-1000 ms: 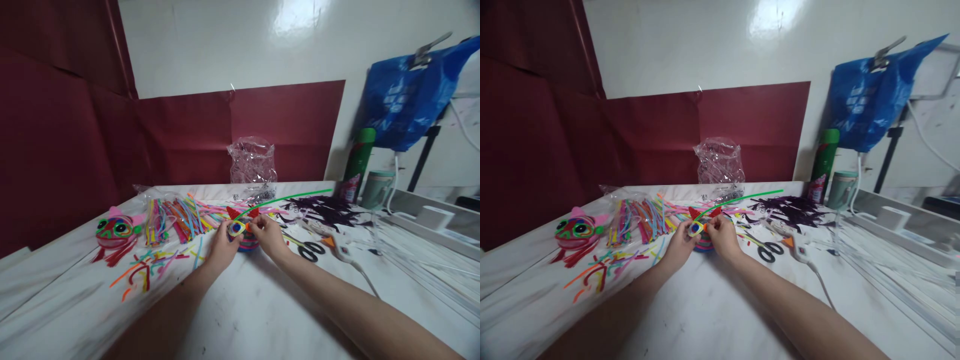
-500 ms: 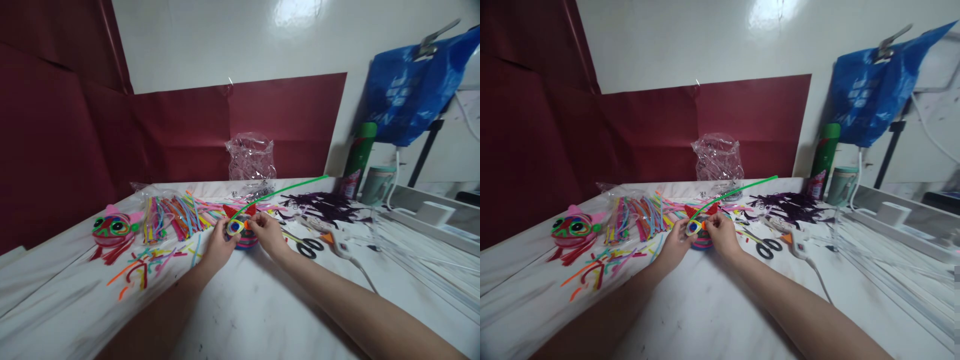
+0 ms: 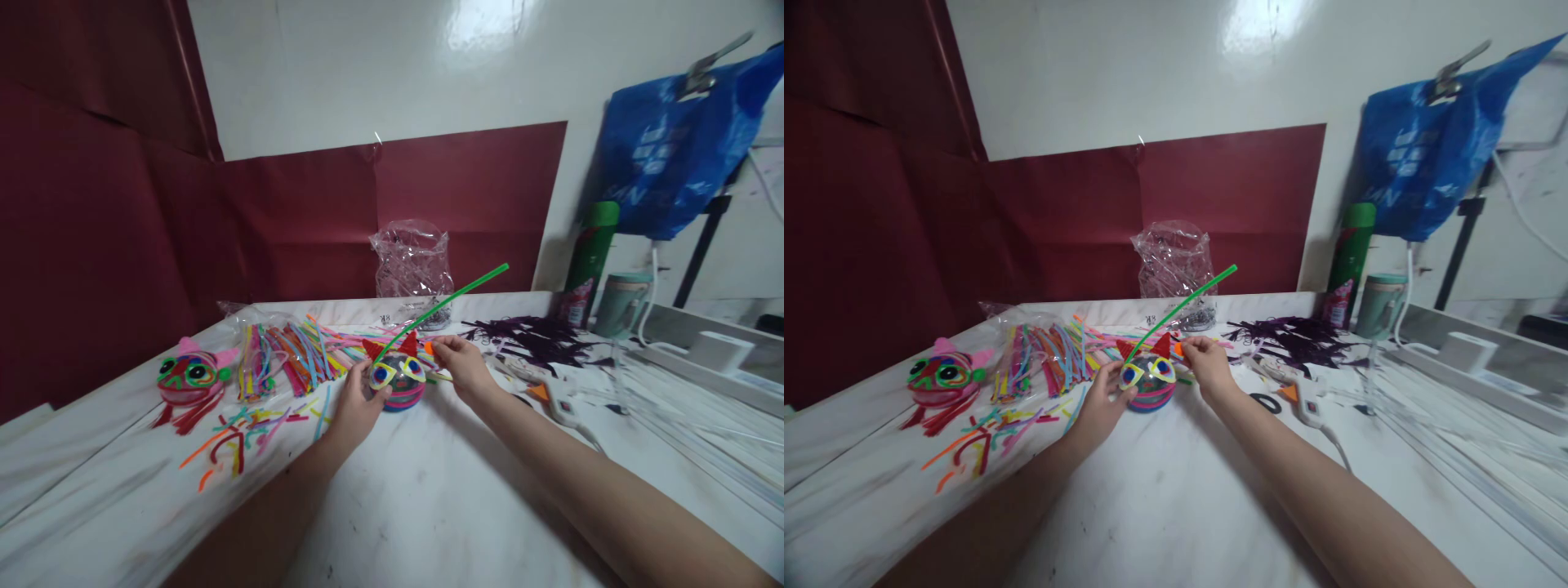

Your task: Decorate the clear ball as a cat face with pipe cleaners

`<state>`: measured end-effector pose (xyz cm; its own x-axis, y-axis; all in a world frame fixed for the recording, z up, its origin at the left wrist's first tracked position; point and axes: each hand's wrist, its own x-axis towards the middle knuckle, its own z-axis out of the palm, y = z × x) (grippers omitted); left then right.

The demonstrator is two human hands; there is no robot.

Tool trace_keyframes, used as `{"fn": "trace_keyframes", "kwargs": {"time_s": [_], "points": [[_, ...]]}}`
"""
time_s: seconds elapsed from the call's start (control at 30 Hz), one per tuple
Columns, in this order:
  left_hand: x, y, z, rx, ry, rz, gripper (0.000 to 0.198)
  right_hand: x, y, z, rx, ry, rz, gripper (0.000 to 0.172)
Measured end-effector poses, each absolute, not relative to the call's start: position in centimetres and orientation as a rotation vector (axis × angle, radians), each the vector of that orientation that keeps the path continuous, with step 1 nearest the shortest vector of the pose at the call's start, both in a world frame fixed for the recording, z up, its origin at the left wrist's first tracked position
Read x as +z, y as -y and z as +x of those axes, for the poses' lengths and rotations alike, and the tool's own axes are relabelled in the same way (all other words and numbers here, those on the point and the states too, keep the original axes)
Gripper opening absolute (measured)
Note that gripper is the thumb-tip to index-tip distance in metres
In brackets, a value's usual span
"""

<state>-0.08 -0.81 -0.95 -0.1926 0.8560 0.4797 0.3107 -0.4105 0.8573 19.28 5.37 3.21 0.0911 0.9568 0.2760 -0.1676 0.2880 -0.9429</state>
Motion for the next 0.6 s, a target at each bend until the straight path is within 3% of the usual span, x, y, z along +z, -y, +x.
{"fn": "trace_keyframes", "kwargs": {"time_s": [0.17,0.37,0.6], "points": [[-1.2,0.6,-0.3,1.690,-1.402,1.694,0.048,1.7,-8.7,22.2,1.017,1.032,-1.062,0.016],[-1.1,0.5,-0.5,1.678,-1.404,1.713,0.045,0.5,-10.5,25.5,1.054,0.940,-1.250,0.032],[-0.6,0.7,-0.9,1.645,-1.439,1.734,0.040,-0.2,-11.2,26.3,0.989,0.943,-1.333,0.030]]}}
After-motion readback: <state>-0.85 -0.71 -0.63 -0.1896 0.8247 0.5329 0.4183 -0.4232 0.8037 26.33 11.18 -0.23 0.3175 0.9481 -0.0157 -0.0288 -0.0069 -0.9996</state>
